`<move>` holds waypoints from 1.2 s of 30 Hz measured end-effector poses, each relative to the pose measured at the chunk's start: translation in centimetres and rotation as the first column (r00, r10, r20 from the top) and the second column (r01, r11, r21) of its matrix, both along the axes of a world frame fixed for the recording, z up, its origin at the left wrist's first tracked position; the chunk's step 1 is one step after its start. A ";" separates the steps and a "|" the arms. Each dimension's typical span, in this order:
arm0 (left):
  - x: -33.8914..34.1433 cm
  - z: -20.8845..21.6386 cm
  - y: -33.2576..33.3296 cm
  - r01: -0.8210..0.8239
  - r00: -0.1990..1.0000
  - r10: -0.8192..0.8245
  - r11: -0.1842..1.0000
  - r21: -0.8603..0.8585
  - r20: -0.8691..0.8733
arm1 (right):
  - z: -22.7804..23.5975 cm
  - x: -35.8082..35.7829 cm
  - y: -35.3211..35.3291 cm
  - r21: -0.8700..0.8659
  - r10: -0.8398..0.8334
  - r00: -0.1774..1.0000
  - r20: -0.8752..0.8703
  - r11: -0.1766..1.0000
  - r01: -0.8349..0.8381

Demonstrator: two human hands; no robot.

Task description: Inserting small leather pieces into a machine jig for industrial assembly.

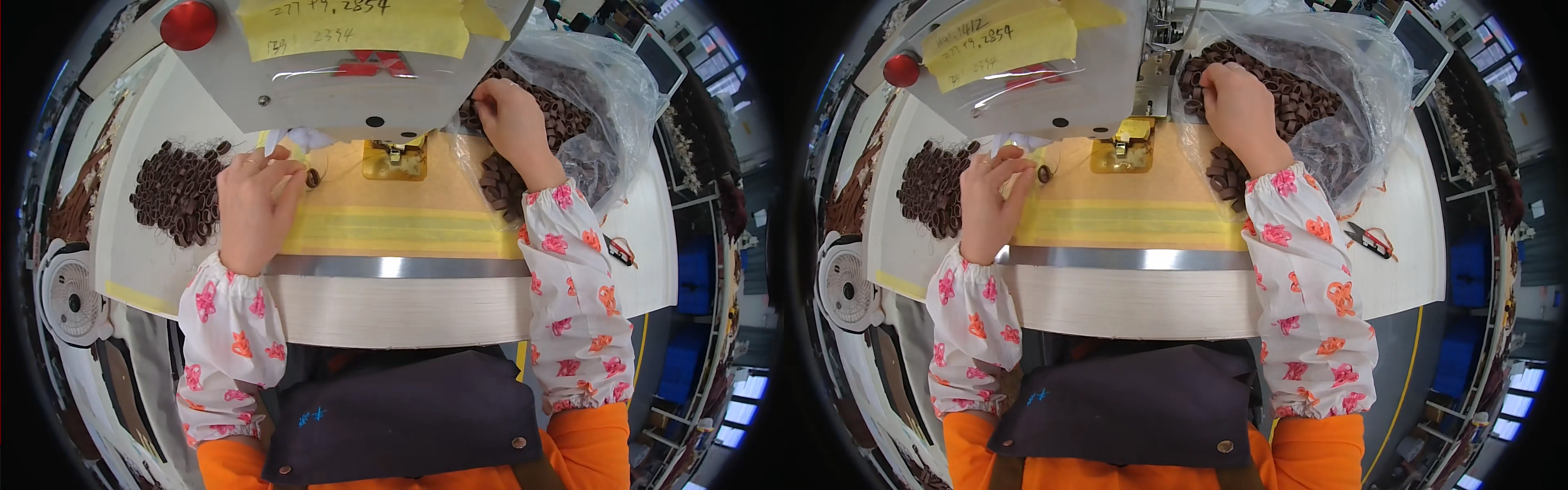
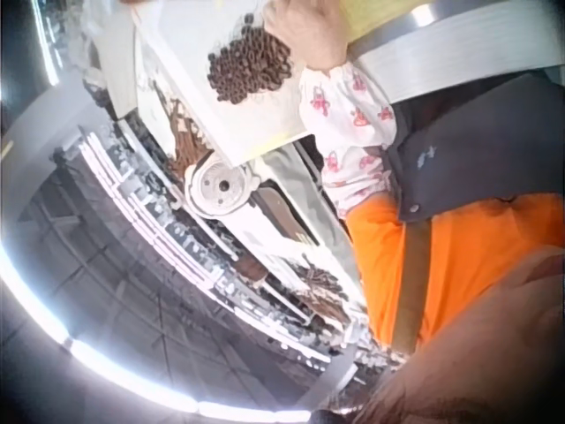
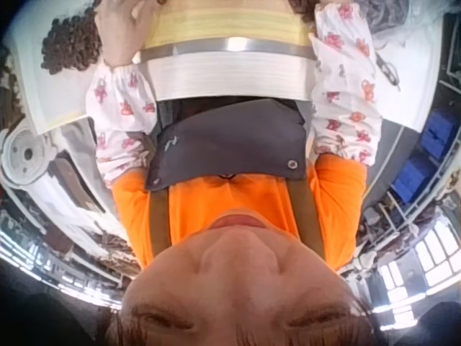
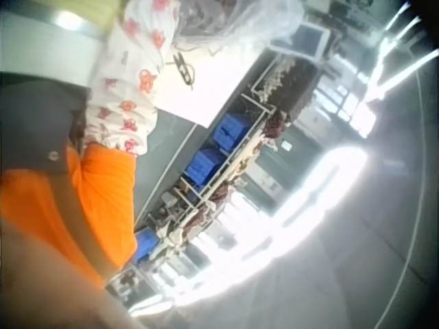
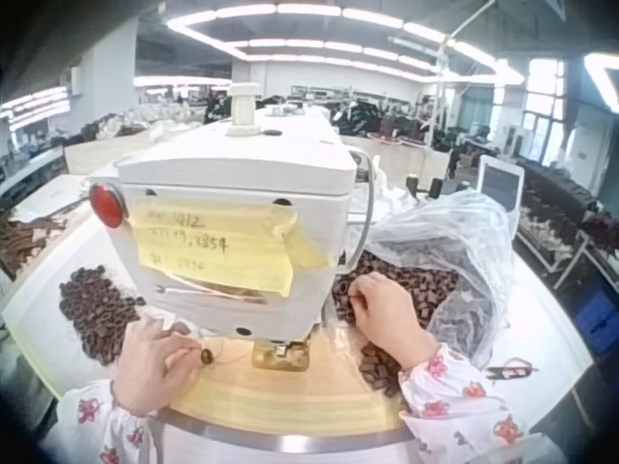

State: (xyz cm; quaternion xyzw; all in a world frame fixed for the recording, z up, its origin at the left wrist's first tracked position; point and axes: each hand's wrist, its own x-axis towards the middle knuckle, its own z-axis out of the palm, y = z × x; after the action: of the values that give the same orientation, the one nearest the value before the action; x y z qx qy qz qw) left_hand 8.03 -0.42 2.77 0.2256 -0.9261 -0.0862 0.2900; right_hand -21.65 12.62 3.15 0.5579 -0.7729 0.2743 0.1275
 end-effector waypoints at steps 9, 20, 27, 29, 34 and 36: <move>-7.4 -3.9 3.7 0.087 0.992 -0.059 0.964 0.252 -0.115 | 0.3 0.5 -2.0 0.322 0.161 0.918 -0.362 0.946 -0.039; -6.8 -2.8 3.1 0.067 0.995 -0.026 0.889 0.452 -0.098 | -0.1 0.1 -0.8 0.260 0.259 0.904 -0.341 0.950 -0.174; -6.7 -2.9 2.8 0.185 0.973 -0.065 0.796 0.576 -0.223 | 1.5 -0.6 -0.6 0.339 0.242 0.957 -0.157 0.924 -0.178; -6.6 -2.8 2.8 0.215 0.967 -0.075 0.753 0.622 -0.245 | 2.0 -0.5 0.5 0.158 0.183 0.978 0.104 0.967 -0.198; -6.3 -2.1 2.7 0.283 0.959 -0.198 0.652 0.704 -0.202 | -0.1 6.1 2.6 -0.093 0.190 0.512 0.838 0.973 -0.210; -6.1 -1.8 2.2 0.290 0.955 -0.233 0.616 0.732 -0.183 | -1.1 8.1 1.9 -0.138 0.214 0.350 0.912 0.963 -0.231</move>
State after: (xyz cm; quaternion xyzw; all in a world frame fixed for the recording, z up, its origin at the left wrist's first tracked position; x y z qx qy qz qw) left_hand 1.97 1.82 0.99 0.1846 -0.8189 -0.5101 0.1872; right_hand -13.58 14.57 2.07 0.4120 -0.6320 0.5459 -0.3644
